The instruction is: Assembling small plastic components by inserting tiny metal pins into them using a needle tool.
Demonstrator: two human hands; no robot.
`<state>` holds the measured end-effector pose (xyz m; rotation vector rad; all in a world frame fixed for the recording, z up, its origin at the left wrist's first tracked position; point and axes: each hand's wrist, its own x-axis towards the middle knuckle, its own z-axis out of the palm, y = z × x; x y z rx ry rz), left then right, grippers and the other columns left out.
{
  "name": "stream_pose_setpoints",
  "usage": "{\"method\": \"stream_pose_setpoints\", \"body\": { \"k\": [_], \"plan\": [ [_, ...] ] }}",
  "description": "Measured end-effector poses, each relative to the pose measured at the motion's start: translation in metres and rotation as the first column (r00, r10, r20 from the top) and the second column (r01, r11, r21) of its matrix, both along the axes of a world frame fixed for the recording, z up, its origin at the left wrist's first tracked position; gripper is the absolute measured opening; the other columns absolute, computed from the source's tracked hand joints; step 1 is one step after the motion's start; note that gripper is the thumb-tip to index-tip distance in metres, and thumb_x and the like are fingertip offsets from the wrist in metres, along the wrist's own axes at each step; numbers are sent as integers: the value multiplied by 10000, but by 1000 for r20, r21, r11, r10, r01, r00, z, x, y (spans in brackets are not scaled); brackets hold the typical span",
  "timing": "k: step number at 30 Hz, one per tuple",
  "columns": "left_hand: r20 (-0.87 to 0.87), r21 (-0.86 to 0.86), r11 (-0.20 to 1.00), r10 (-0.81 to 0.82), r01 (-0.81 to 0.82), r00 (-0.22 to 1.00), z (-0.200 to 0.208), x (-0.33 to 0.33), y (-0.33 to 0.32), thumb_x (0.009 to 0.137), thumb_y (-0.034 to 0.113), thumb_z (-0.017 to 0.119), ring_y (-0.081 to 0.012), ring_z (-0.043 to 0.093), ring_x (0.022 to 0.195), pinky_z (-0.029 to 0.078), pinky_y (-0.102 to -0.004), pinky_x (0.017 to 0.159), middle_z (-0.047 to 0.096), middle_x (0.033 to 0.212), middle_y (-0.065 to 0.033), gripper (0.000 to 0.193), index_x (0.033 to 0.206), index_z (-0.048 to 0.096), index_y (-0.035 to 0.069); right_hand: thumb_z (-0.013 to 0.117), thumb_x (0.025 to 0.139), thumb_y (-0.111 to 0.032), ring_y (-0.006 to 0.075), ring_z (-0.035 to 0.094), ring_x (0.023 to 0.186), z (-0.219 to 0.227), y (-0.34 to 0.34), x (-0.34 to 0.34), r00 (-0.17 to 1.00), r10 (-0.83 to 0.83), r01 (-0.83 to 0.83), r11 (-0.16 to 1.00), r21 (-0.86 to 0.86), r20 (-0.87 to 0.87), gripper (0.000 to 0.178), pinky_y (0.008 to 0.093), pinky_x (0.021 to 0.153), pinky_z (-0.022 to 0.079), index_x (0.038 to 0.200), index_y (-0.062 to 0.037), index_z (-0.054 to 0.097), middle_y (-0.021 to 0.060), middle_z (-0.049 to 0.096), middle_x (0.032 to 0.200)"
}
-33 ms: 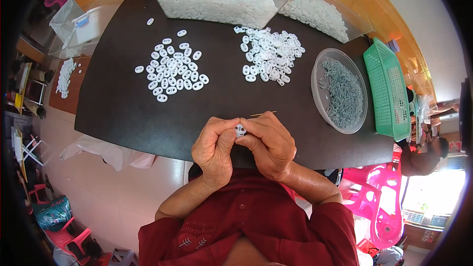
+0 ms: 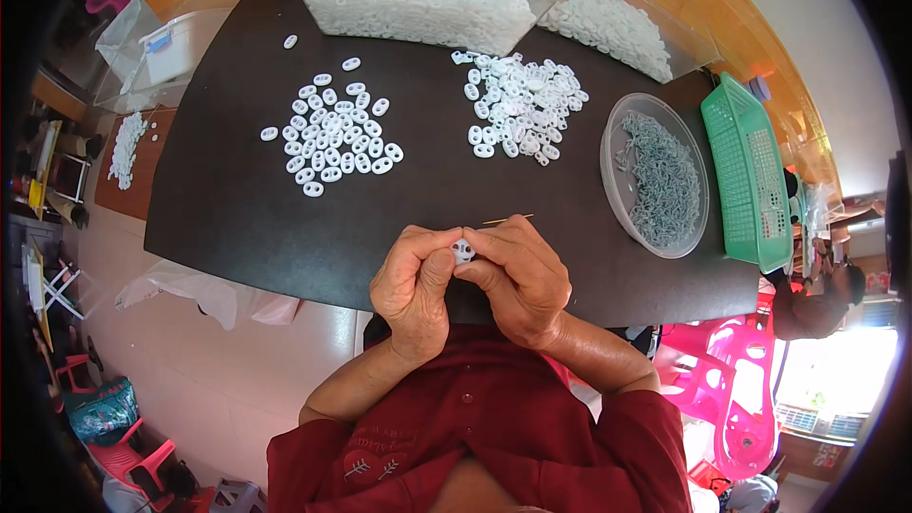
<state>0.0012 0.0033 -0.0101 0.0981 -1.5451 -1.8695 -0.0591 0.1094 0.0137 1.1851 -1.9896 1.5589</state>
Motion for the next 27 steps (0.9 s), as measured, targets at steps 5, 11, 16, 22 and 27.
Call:
{"method": "stream_pose_setpoints", "body": {
  "k": [5, 11, 16, 22, 27],
  "plan": [
    [-15, 33, 999, -13, 13, 1000, -2, 0, 1, 927, 140, 580, -94, 493, 704, 396, -214, 621, 573, 802, -38, 168, 961, 619, -20, 752, 651, 26, 212, 547, 623, 1, -2, 1, 1000, 0, 0, 1000, -4, -4, 361, 293, 527, 435, 991, 37, 632, 115, 640, 810],
    [-17, 39, 999, 2, -1, 1000, -1, 1, 1, 928, 147, 582, -92, 478, 701, 390, -214, 619, 557, 800, -30, 174, 963, 614, -21, 755, 645, 29, 217, 553, 629, 1, -3, 0, 1000, 15, -15, 1000, -12, -20, 377, 295, 527, 439, 998, 31, 624, 112, 640, 815],
    [-13, 62, 998, 5, -4, 1000, -2, 2, 2, 926, 151, 585, -89, 471, 707, 386, -213, 623, 551, 804, -28, 176, 966, 612, -18, 753, 688, -29, 218, 588, 663, -1, -2, 1, 1000, -3, 3, 1000, 28, -1, 324, 300, 583, 468, 982, 45, 640, 113, 658, 809],
    [5, 97, 995, 4, -4, 1000, -1, 2, 7, 941, 133, 555, -80, 432, 722, 354, -212, 655, 518, 811, -13, 150, 954, 592, -12, 749, 691, -32, 219, 561, 605, -2, -3, 0, 997, -18, 22, 998, 51, -74, 330, 305, 543, 451, 992, 29, 628, 101, 631, 752],
    [14, 73, 997, 9, -10, 1000, -4, 0, 8, 943, 127, 550, -79, 431, 717, 353, -211, 655, 514, 804, -6, 142, 939, 594, -8, 710, 658, 53, 233, 528, 563, -9, -3, -3, 986, -29, 36, 998, 42, -165, 323, 314, 498, 421, 963, 41, 605, 110, 605, 765]
  ]
}}
